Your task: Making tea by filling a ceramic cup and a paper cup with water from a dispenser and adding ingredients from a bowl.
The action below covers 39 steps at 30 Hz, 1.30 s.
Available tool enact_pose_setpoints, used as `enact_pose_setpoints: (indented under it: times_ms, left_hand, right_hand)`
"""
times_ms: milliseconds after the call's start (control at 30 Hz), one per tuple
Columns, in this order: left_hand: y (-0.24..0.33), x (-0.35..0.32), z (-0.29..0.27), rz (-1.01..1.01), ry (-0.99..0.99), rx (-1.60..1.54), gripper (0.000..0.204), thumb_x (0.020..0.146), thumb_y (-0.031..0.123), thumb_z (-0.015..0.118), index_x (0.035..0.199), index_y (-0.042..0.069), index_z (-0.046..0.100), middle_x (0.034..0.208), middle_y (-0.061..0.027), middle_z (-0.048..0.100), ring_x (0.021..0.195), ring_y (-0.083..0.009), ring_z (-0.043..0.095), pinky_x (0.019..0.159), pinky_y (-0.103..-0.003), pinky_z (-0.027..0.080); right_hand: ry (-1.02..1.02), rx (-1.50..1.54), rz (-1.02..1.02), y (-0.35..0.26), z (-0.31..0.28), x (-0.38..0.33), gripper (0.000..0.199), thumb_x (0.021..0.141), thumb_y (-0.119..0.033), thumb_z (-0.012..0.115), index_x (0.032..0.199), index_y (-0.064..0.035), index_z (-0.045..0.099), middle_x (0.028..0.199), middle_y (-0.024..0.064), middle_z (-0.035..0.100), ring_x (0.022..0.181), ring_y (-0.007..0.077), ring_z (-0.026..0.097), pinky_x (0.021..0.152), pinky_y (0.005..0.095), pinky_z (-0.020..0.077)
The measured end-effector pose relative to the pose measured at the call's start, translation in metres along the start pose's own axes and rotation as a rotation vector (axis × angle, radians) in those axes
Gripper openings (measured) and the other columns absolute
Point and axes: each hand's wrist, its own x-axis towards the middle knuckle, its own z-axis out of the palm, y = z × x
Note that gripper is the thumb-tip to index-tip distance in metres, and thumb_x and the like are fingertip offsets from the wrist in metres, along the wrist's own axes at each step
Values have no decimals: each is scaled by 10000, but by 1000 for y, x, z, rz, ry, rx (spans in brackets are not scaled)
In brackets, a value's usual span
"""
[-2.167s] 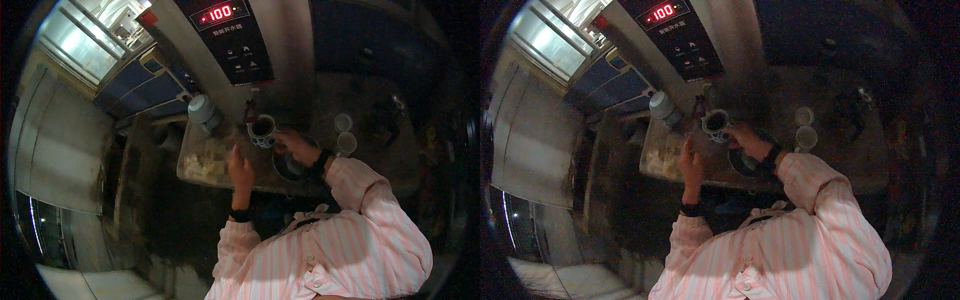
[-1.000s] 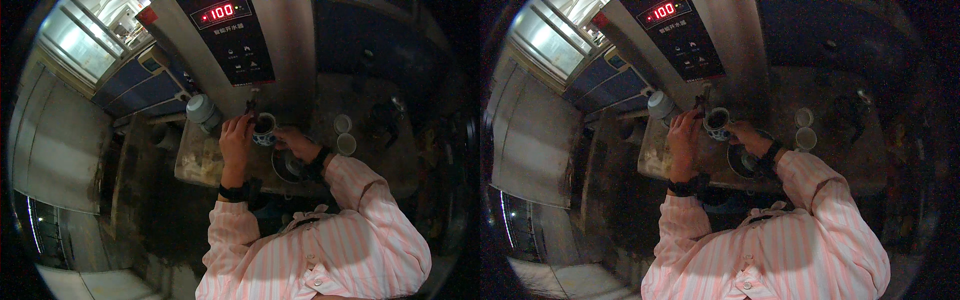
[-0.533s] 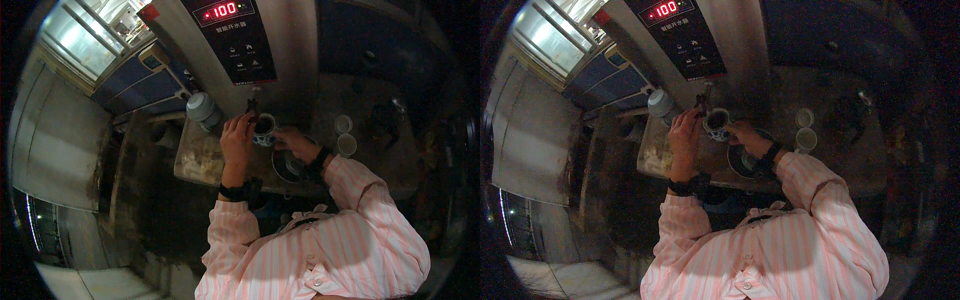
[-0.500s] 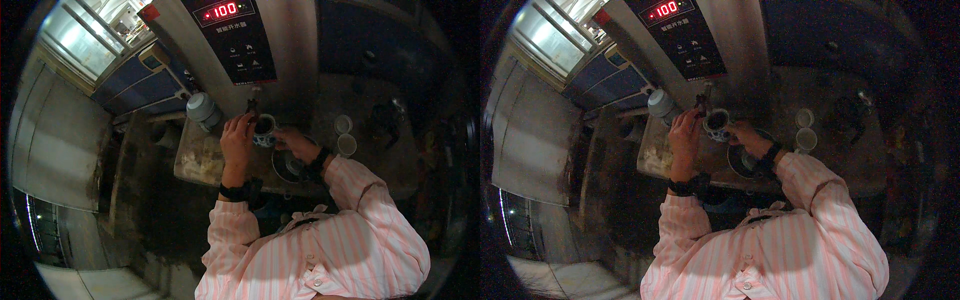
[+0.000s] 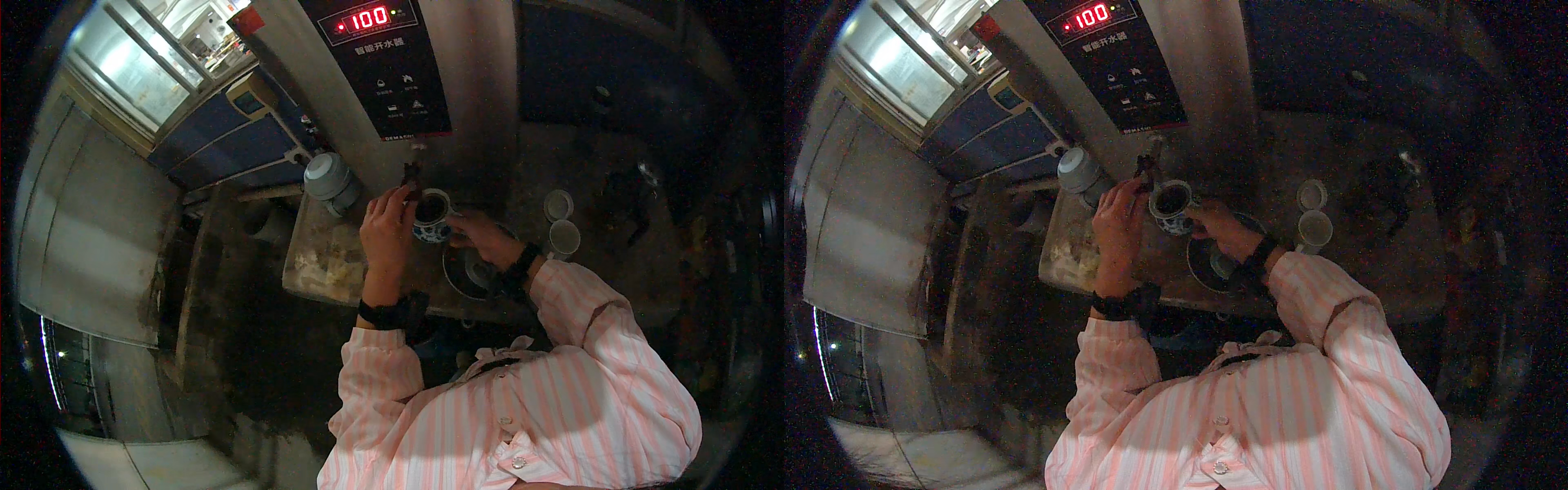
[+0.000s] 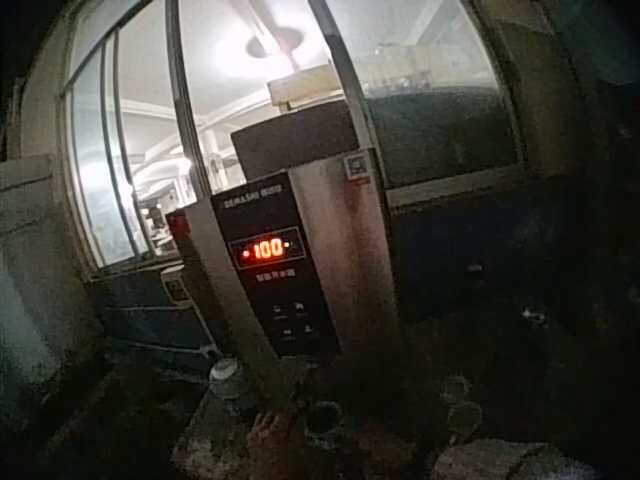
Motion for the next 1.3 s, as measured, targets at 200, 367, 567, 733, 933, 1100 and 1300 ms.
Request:
enact_pose_setpoints:
  times_ms: [200, 367, 567, 733, 933, 1100, 1300]
  left_hand:
    - [-1, -1, 1, -10, 2, -22, 238, 792, 140, 617, 1028, 123, 604, 988, -75, 632, 881, -293, 591, 729, -372, 492]
    - [-2, -2, 2, -16, 4, -59, 226, 798, 146, 618, 1022, 121, 608, 998, -75, 633, 886, -285, 594, 734, -374, 492]
    - [-3, -2, 1, -2, -18, -17, 236, 795, 144, 616, 1029, 120, 594, 991, -74, 629, 893, -288, 590, 732, -376, 488]
    - [-3, 1, 0, 23, -38, -5, 236, 783, 138, 614, 1016, 120, 583, 948, -70, 620, 852, -298, 583, 701, -390, 482]
    - [-6, 9, -2, 142, -37, 79, 216, 781, 130, 612, 996, 120, 589, 910, -65, 616, 818, -295, 580, 684, -385, 482]
    - [-8, 18, -6, 164, -41, 43, 235, 787, 118, 612, 1022, 127, 594, 913, -88, 621, 827, -304, 581, 687, -398, 481]
    - [-3, 48, -2, -29, -3, 0, 285, 844, 129, 565, 1127, 92, 558, 900, -137, 616, 812, -323, 588, 692, -400, 481]
  right_hand:
    - [7, 1, 2, 4, -2, 2, 254, 852, -294, 600, 976, -73, 578, 913, 14, 511, 862, 120, 498, 761, 312, 497]
    - [29, 27, 18, -1, 2, -1, 277, 852, -291, 600, 993, -53, 579, 934, 28, 520, 873, 134, 503, 776, 314, 495]
    - [23, 8, -20, 6, 0, 7, 255, 851, -296, 591, 953, -62, 582, 891, 23, 504, 845, 136, 507, 736, 321, 490]
    - [0, 10, 2, 11, -5, 13, 225, 829, -304, 603, 903, -93, 574, 835, -2, 497, 807, 124, 508, 707, 313, 481]
    - [15, 31, -5, 6, -3, 11, 222, 833, -313, 600, 896, -101, 572, 821, -3, 507, 804, 121, 511, 725, 333, 473]
    - [-24, 28, -30, 2, -1, 6, 273, 849, -328, 583, 973, -86, 612, 919, 16, 602, 876, 139, 560, 757, 343, 457]
    - [-21, 27, -72, -2, 0, -4, 311, 856, -338, 574, 1036, -87, 612, 980, 29, 612, 919, 137, 560, 778, 331, 454]
